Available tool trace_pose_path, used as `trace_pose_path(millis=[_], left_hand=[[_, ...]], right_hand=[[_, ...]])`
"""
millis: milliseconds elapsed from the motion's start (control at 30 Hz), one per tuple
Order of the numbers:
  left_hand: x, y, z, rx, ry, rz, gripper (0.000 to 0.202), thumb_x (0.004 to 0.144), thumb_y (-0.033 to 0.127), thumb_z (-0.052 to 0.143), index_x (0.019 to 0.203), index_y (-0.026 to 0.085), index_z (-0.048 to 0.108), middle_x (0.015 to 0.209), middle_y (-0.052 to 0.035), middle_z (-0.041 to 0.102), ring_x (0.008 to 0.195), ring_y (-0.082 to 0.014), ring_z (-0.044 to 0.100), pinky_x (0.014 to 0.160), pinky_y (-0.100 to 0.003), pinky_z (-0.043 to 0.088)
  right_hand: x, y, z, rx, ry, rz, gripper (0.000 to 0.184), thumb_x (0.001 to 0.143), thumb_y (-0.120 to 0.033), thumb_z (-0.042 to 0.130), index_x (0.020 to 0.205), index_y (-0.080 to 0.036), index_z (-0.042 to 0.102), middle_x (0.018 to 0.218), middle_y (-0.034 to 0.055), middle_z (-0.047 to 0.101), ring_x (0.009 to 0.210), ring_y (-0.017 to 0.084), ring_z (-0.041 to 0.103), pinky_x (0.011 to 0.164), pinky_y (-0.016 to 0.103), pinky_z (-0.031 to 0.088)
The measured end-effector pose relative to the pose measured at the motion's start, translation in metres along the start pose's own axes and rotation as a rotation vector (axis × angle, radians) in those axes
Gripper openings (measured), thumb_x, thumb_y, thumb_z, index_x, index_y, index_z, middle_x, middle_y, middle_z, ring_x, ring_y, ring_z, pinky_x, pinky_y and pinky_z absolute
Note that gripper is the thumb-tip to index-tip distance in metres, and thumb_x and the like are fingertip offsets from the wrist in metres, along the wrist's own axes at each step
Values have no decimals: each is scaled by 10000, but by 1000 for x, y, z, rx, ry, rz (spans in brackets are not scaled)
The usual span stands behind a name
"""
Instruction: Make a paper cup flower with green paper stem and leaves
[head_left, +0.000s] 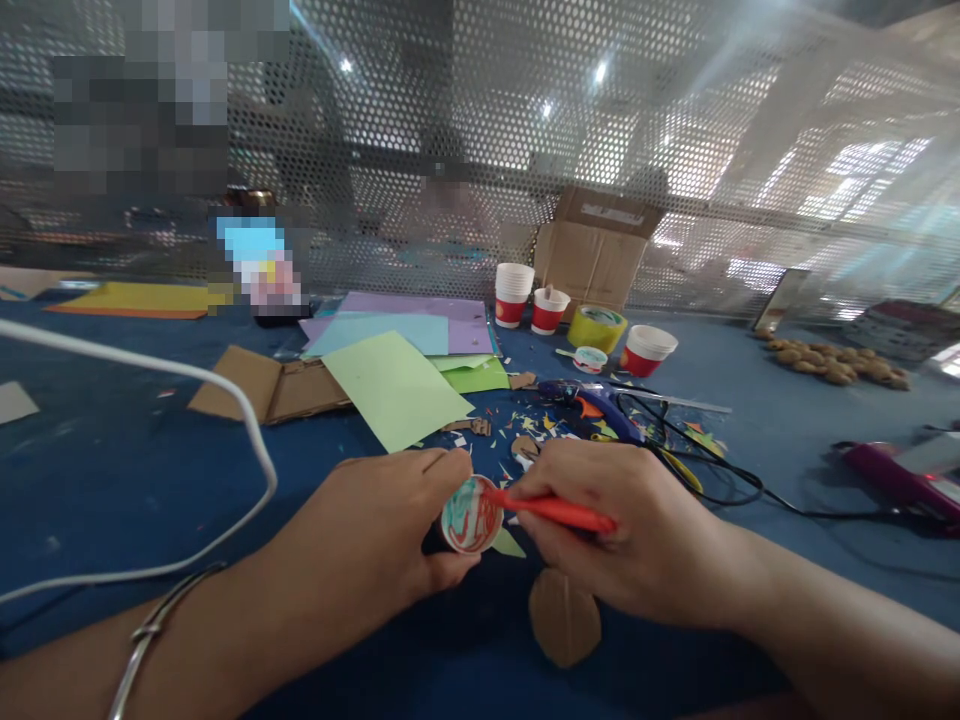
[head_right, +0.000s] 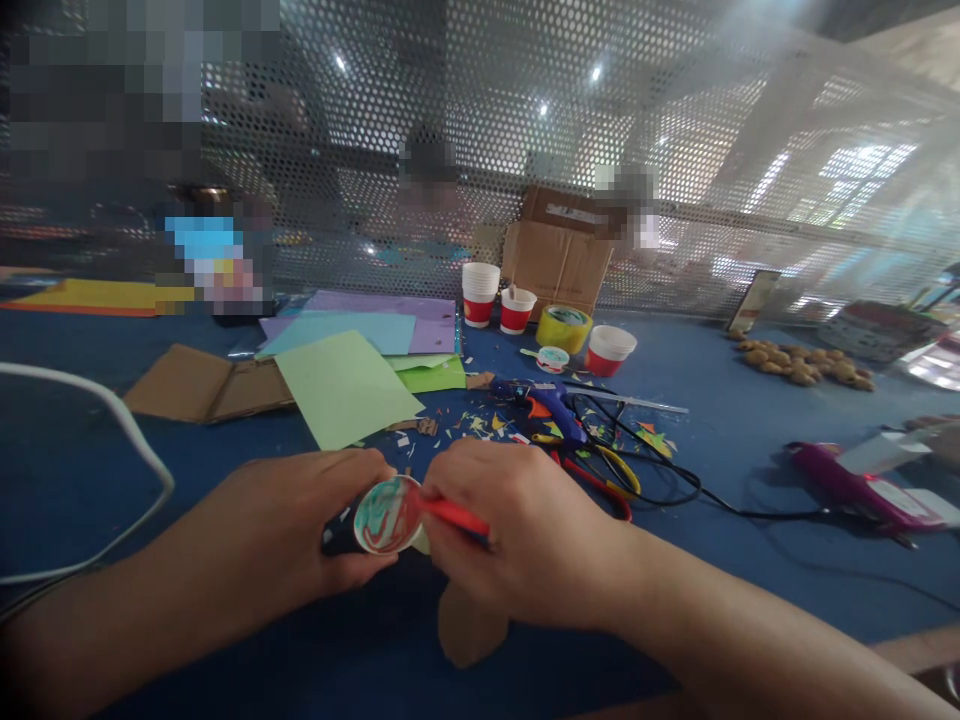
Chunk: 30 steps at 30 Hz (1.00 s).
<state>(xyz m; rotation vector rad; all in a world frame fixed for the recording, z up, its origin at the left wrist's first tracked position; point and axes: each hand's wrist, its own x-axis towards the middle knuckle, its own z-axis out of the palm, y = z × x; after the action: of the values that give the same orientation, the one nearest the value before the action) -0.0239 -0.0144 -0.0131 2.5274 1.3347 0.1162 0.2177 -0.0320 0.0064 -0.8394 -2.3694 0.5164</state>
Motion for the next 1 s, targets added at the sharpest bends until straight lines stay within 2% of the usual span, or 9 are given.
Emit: trace_pose_path(millis=[133, 300, 400, 533, 700, 800, 1000], left_hand=[[0, 0, 0, -18, 22, 18, 255, 850, 379, 654, 1057, 240, 600, 1044, -36, 727, 904, -282, 676, 690, -370, 412], [3, 1, -1, 2, 6, 10, 217, 860, 395, 640, 1000, 239, 586, 988, -40, 724, 871, -285, 673, 663, -367, 394], [3, 1, -2, -13, 12, 23, 234, 848, 366, 646, 1035, 239, 583, 1029, -42, 726, 902, -285, 677, 688, -367, 407], [1, 1, -2, -5, 22, 15, 216, 845, 370, 660, 1001, 243, 583, 979, -36, 720, 866, -274, 667, 662, -350, 388], [0, 0, -1, -4, 47, 30, 203, 836, 369, 664, 969, 243, 576, 935, -31, 709, 817, -263, 656, 634, -344, 370], [1, 0, 0, -18, 52, 37, 187, 837, 353, 660, 961, 244, 573, 932, -33, 708, 816, -266, 657, 633, -347, 372], [1, 0, 1, -22, 49, 39, 197, 835, 358, 667, 979, 252, 584, 955, -31, 717, 838, -272, 668, 653, -360, 397]], right_hand=[[1, 0, 1, 22, -45, -38, 123, 904, -67, 597, 937, -120, 702, 795, 21, 662, 715, 104, 577, 676, 225, 444], [1, 0, 3, -21, 36, -16, 94, 915, -91, 610, 943, -141, 685, 815, 25, 665, 722, 110, 580, 670, 225, 451], [1, 1, 3, 0, -21, -69, 106, 923, -81, 592, 955, -139, 674, 823, 27, 670, 726, 106, 584, 680, 224, 453], [2, 4, 3, -29, 36, -35, 90, 937, -106, 596, 953, -144, 675, 819, 30, 662, 725, 114, 578, 671, 229, 450], [1, 6, 5, -36, 17, -39, 106, 929, -108, 598, 976, -121, 693, 826, 41, 656, 730, 122, 580, 667, 240, 445], [1, 6, 6, -53, 56, -55, 92, 940, -106, 589, 949, -123, 678, 828, 40, 652, 734, 118, 571, 670, 238, 438], [1, 6, 4, -119, 32, -101, 106, 980, -132, 549, 972, -142, 654, 801, 35, 624, 706, 129, 533, 636, 256, 405]])
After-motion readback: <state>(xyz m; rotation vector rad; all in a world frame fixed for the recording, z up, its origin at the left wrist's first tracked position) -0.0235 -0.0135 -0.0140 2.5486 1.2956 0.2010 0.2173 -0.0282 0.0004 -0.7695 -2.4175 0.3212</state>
